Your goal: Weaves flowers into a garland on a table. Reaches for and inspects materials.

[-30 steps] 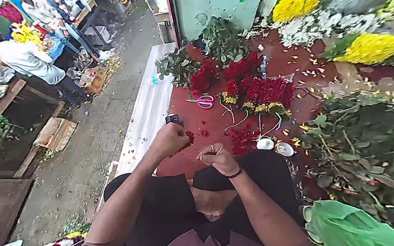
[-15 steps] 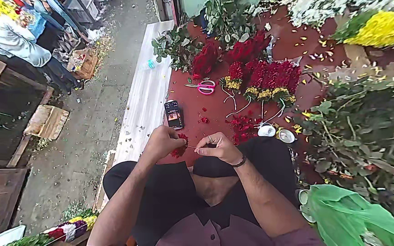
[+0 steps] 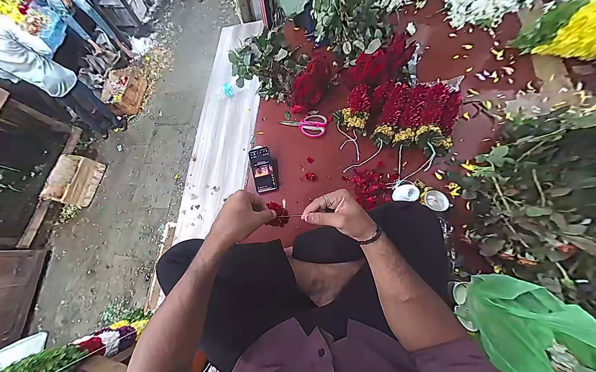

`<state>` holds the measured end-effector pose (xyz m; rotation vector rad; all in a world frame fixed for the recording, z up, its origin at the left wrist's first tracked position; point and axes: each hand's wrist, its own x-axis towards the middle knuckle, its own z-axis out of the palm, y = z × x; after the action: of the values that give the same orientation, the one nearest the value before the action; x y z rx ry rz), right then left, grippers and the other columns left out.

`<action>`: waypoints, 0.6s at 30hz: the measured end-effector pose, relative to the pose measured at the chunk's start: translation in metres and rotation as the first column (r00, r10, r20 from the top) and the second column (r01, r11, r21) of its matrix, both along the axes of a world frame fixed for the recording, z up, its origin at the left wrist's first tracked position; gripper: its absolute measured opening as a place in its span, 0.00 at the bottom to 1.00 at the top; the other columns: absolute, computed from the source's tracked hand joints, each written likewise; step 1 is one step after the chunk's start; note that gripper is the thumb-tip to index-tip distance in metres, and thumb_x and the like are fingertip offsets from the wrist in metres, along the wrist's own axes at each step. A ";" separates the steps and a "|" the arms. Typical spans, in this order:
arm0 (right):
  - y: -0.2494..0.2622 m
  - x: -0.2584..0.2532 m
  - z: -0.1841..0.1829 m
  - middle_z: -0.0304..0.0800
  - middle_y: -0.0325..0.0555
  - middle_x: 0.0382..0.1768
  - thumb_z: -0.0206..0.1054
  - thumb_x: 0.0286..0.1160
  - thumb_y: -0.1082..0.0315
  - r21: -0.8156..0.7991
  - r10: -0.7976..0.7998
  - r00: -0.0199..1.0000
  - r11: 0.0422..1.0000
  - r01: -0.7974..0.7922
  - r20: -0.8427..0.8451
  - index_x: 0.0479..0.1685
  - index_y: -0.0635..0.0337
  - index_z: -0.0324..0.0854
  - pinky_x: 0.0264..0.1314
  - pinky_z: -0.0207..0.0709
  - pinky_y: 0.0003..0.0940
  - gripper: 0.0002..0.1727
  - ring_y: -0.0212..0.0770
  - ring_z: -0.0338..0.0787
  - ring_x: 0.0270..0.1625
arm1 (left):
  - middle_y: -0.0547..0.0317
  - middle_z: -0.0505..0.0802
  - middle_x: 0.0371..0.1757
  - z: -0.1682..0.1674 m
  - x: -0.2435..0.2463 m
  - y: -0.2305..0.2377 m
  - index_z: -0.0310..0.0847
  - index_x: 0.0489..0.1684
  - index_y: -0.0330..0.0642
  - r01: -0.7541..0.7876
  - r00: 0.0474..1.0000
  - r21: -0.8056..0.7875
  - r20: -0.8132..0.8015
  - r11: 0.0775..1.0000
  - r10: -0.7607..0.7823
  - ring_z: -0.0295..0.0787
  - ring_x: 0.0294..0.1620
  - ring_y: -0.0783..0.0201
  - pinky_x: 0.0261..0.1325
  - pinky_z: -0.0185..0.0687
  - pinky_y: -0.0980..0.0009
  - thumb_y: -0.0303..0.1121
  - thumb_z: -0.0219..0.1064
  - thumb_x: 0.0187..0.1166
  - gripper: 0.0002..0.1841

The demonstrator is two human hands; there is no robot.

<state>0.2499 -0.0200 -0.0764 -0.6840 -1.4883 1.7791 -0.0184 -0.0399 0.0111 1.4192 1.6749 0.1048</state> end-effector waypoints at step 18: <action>-0.005 -0.007 -0.003 0.89 0.37 0.23 0.74 0.72 0.70 -0.019 0.090 0.992 0.996 -0.088 0.092 0.36 0.62 0.94 0.26 0.74 0.23 0.05 0.25 0.79 0.22 | 0.57 0.92 0.27 0.029 0.029 -0.021 0.91 0.27 0.50 0.327 0.794 0.128 -0.574 0.936 -0.200 0.91 0.38 0.49 0.45 0.81 0.40 0.44 0.69 0.75 0.11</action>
<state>0.2428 -0.0249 -0.0792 -0.7266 -1.5908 1.8494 0.0104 -0.0610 0.0397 1.9808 1.9405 -0.3245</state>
